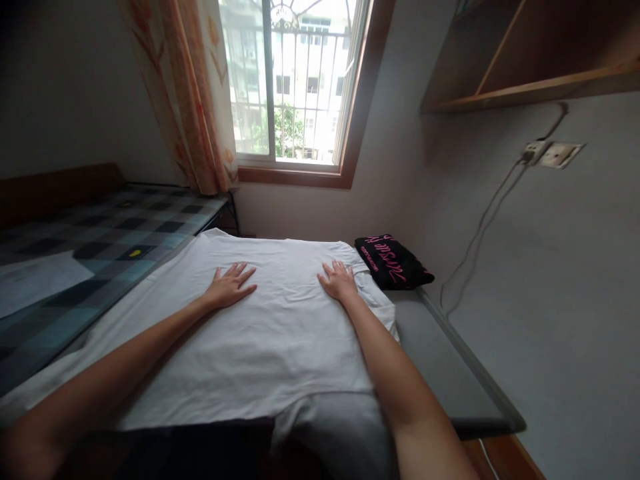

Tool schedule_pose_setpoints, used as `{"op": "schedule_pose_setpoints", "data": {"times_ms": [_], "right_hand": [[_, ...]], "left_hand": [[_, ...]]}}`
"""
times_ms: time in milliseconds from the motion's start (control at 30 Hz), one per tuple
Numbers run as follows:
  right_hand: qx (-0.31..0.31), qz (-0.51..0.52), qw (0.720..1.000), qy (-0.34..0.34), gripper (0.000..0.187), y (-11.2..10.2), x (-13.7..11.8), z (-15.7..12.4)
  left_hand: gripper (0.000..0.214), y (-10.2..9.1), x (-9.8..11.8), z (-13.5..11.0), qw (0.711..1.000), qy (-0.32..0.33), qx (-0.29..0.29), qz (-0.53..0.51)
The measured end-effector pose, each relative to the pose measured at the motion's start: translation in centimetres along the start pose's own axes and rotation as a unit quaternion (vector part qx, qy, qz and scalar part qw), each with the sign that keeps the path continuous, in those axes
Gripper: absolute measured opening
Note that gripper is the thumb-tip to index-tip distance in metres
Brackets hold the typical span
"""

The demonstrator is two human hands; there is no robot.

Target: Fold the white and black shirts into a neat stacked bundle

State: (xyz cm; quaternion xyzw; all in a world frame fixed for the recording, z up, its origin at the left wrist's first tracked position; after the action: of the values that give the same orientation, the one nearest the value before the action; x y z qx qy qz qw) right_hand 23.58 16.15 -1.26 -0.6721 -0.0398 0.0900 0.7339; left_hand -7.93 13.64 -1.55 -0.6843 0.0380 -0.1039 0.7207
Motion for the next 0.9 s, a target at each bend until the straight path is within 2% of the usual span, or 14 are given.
{"op": "schedule_pose_setpoints", "data": {"times_ms": [133, 233, 300, 467, 600, 767, 900], "right_hand": [[0.04, -0.01, 0.999, 0.0, 0.049, -0.8, -0.3, 0.3], [0.067, -0.019, 0.997, -0.015, 0.043, -1.2, -1.2, -0.9], [0.064, -0.016, 0.997, -0.028, 0.044, -1.1, -1.7, -2.3], [0.028, -0.025, 0.999, -0.025, 0.052, -0.8, -2.2, -6.9], [-0.003, -0.029, 0.999, 0.016, 0.061, -0.7, -1.9, -9.5], [-0.033, -0.023, 0.999, 0.026, 0.064, -0.3, -1.8, -9.7], [-0.039, -0.022, 0.999, 0.023, 0.064, 0.0, -1.7, -8.9]], "left_hand": [[0.068, 0.0, 0.0, 1.7, 1.0, 0.006, -0.003, -0.004], [0.065, -0.1, 0.0, 2.2, 1.0, 0.014, 0.01, -0.01], [0.061, -0.3, 0.1, 2.1, 0.999, 0.016, 0.031, -0.01], [0.048, -1.1, 0.5, -0.3, 0.996, 0.007, 0.091, -0.008], [0.052, -0.8, -0.3, -3.5, 0.997, -0.047, 0.063, -0.007], [0.065, -0.2, -1.4, -6.7, 0.997, -0.074, 0.017, 0.004], [0.068, 0.1, -1.9, -6.6, 0.997, -0.078, 0.004, 0.006]]}}
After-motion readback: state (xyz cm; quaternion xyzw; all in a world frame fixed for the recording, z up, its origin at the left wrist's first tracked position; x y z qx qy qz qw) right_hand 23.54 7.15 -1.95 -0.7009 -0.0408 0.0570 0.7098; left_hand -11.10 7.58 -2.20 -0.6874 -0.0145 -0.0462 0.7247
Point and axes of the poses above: each hand's wrist, its own z-axis towards the middle knuckle, its own y-axis out of the palm, x = y × z, the point moved 7 cm from there along z, towards the middle knuckle, and after that the axes turned 5 degrees about -y, right-handed, at the moved point
